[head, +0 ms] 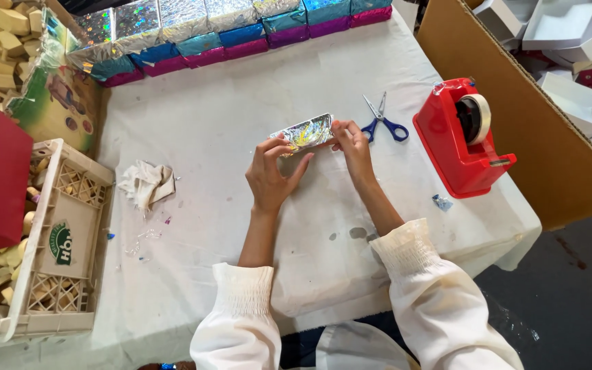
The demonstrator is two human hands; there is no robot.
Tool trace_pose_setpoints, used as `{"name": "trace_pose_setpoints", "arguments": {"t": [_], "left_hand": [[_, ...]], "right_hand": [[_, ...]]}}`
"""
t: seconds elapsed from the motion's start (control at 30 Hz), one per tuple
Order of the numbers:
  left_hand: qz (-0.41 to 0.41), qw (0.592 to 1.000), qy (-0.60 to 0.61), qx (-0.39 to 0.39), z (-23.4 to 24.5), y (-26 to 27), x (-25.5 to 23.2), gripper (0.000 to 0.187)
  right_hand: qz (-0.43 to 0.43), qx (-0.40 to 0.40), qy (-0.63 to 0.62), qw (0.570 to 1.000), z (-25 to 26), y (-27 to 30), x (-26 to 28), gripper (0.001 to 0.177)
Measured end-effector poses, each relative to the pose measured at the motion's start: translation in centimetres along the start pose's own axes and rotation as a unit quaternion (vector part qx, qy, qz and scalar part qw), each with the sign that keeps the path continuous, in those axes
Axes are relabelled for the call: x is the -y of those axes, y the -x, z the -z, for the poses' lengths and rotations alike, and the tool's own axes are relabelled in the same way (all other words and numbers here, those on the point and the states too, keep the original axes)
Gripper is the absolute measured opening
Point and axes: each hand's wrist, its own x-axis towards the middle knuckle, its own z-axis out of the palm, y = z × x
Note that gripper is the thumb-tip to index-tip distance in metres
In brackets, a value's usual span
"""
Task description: The person wraps a small rectangular box in shiny silver foil, folding the edges and securing them with clear tape from a red dispenser. After finishing the wrapping, the person places the box in a row with other wrapped items and then wipes the table surface with a cloth.
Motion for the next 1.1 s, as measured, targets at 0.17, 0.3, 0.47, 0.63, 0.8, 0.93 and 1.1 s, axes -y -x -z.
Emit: {"name": "trace_pose_setpoints", "arguments": {"t": [0.17,0.3,0.47,0.63,0.8,0.93,1.1], "left_hand": [[0.013,1.0,0.004,-0.018,-0.9,1.0,0.3,0.045],[0.02,0.998,-0.054,-0.006,-1.2,1.1,0.1,0.045],[0.028,0.999,-0.027,0.028,-0.6,0.0,-0.5,0.045],[0.032,0.998,-0.033,0.037,-1.0,0.0,-0.8,0.041],[0.034,0.998,-0.017,0.044,-1.1,0.3,-1.0,0.029],[0.027,0.996,0.003,0.088,-1.9,1.0,-1.1,0.03],[0.055,0.992,0.048,0.104,-0.8,-0.4,-1.9,0.056]], "right_hand": [[0.011,-0.02,-0.005,1.0,0.0,0.0,-0.5,0.051],[0.006,-0.028,-0.01,1.0,-0.2,0.2,0.0,0.052],[0.002,-0.027,-0.004,1.0,-0.3,0.2,-0.2,0.052],[-0.003,-0.035,-0.003,0.999,-0.2,0.2,-0.2,0.052],[-0.024,-0.048,-0.026,0.998,-0.1,0.5,-0.1,0.048],[-0.054,-0.05,-0.059,0.996,0.9,0.0,-1.4,0.04],[-0.082,-0.051,-0.102,0.99,0.6,0.2,0.1,0.036]]}}
